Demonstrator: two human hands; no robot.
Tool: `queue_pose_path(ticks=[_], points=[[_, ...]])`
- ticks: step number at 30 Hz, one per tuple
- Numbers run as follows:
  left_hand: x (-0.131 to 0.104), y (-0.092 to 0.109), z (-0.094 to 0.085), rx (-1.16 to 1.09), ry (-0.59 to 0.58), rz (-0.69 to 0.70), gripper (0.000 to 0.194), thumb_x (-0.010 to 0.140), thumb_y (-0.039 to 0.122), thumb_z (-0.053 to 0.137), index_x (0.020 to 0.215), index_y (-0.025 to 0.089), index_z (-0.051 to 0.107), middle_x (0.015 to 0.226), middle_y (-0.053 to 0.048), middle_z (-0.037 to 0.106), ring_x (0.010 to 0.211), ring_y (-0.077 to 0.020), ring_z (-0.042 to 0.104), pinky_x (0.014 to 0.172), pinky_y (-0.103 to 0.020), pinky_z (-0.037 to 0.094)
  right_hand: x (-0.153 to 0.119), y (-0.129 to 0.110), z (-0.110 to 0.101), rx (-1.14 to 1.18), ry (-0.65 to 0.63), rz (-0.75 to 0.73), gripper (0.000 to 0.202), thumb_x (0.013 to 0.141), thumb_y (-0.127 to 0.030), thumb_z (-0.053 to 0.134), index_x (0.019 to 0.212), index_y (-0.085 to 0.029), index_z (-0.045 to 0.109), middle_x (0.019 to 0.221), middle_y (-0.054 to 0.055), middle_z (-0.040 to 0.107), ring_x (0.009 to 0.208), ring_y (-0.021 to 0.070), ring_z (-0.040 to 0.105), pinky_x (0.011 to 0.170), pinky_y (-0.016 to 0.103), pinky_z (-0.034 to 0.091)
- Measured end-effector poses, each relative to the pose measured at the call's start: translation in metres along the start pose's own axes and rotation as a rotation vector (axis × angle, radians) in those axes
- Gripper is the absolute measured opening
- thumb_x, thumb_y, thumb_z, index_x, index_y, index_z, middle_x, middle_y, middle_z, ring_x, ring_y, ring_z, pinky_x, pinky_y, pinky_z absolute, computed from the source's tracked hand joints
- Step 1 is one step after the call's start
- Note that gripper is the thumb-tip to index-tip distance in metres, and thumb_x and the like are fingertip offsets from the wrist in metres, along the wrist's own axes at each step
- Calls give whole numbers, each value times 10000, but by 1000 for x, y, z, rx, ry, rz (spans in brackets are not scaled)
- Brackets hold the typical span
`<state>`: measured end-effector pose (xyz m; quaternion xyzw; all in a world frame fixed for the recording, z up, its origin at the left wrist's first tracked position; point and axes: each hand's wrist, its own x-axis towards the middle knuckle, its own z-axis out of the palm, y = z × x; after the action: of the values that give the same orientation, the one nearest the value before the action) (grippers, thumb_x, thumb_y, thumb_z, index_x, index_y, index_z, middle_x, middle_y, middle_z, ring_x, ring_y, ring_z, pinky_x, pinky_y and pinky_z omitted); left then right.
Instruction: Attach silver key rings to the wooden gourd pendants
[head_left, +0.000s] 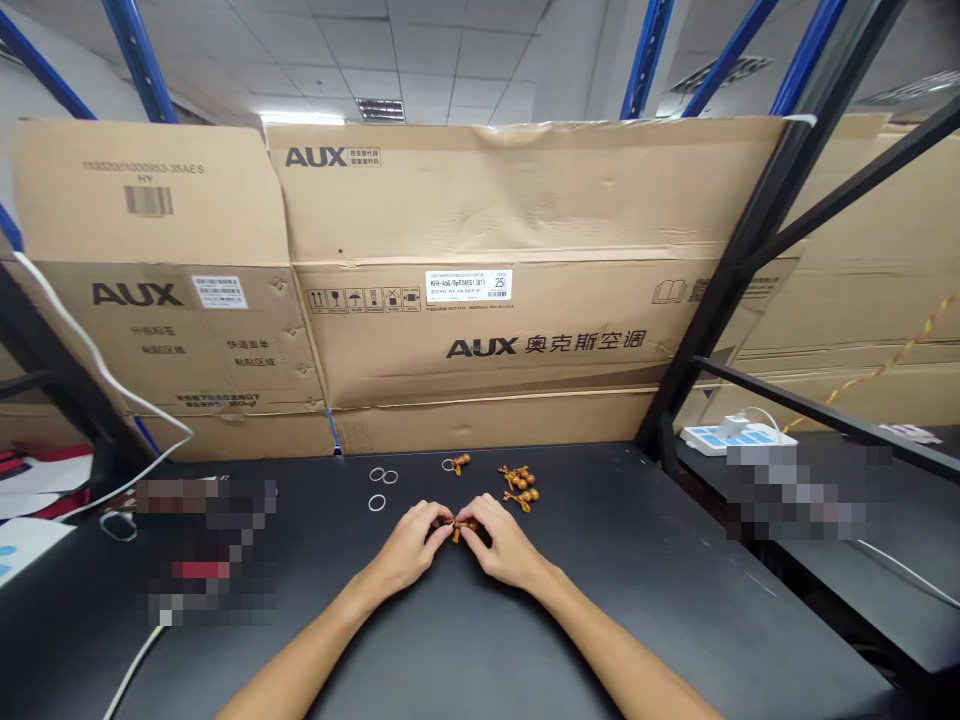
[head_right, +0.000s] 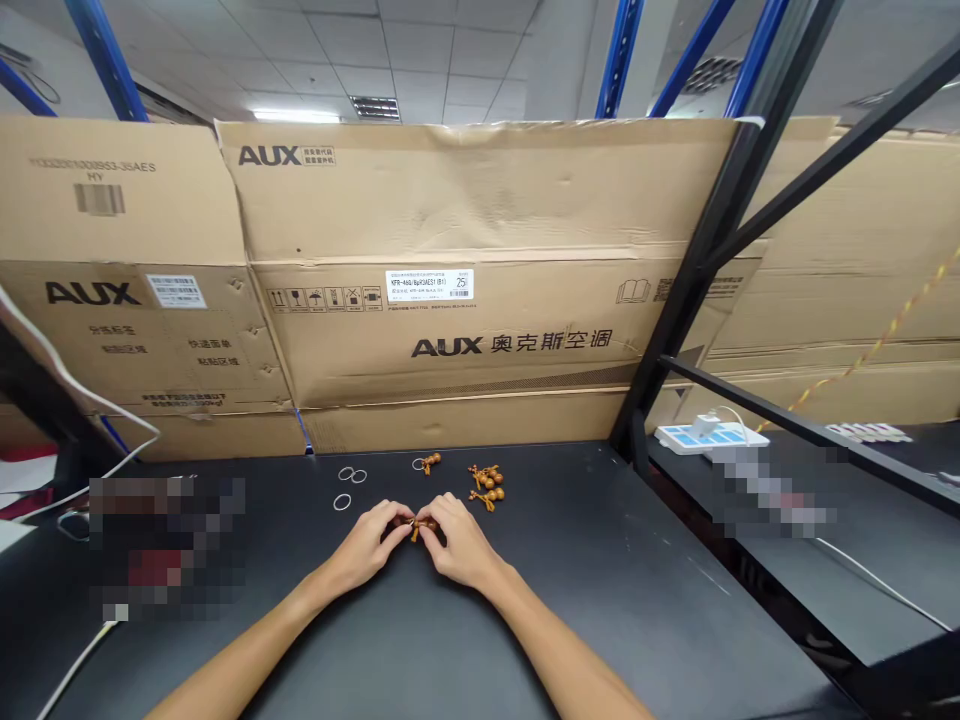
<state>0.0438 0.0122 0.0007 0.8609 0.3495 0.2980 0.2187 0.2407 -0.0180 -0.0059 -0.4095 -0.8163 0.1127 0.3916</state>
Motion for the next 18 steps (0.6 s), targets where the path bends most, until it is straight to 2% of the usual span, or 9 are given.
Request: queue_pose_path(ticks=[10, 18], points=[[0, 1, -2, -36, -20, -6, 168, 932, 288, 457, 990, 218, 599, 885, -29, 626, 838, -181, 578, 797, -308, 455, 1, 1, 0, -7, 42, 17, 132, 914, -194, 454, 929, -210, 584, 848, 50, 603, 810, 194, 522, 761, 348, 444], [1, 2, -5, -82, -35, -11, 192, 939, 294, 435, 968, 218, 609, 922, -38, 638, 854, -180, 573, 821, -320, 455, 0, 4, 1, -43, 25, 35, 130, 911, -174, 455, 927, -209, 579, 867, 48, 605, 832, 194, 524, 791, 352, 436]])
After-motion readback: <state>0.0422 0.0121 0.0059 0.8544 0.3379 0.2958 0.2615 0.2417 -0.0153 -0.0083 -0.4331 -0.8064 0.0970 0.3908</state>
